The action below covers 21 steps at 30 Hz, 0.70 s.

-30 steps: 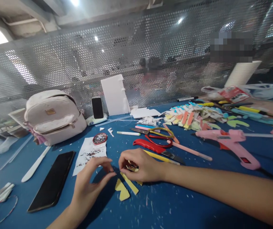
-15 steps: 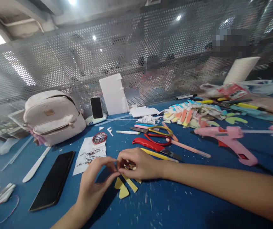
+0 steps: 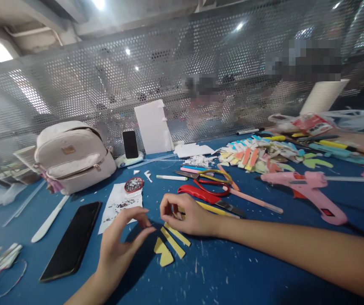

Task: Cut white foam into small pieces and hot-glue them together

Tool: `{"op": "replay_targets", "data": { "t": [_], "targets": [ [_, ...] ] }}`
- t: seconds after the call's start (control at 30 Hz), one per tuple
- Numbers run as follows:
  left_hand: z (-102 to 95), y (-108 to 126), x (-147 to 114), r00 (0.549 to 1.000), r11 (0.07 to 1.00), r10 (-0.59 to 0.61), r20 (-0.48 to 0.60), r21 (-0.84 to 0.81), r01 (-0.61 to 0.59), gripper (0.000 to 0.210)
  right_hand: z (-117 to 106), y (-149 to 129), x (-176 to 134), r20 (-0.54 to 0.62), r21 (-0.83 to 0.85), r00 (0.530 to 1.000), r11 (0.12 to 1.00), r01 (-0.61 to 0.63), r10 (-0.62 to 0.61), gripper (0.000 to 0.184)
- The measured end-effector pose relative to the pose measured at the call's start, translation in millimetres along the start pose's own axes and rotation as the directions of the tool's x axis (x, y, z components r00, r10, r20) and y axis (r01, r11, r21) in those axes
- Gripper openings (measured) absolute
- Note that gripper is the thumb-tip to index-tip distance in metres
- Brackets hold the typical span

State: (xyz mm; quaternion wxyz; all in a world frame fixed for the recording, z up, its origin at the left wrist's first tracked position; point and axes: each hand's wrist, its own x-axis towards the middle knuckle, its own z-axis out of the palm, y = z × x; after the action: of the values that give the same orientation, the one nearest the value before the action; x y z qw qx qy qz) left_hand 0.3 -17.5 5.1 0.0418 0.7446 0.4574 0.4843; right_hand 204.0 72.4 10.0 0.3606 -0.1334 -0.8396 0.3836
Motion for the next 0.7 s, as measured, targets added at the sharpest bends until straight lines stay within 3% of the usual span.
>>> {"op": "replay_targets", "data": {
  "t": [0.7],
  "targets": [
    [-2.0,0.8,0.8,0.999,0.998,-0.048,0.007,-0.037,0.049,0.033,3.4,1.5,-2.5,-0.067,-0.117,0.986,0.983,0.141,-0.150,0.007]
  ]
}}
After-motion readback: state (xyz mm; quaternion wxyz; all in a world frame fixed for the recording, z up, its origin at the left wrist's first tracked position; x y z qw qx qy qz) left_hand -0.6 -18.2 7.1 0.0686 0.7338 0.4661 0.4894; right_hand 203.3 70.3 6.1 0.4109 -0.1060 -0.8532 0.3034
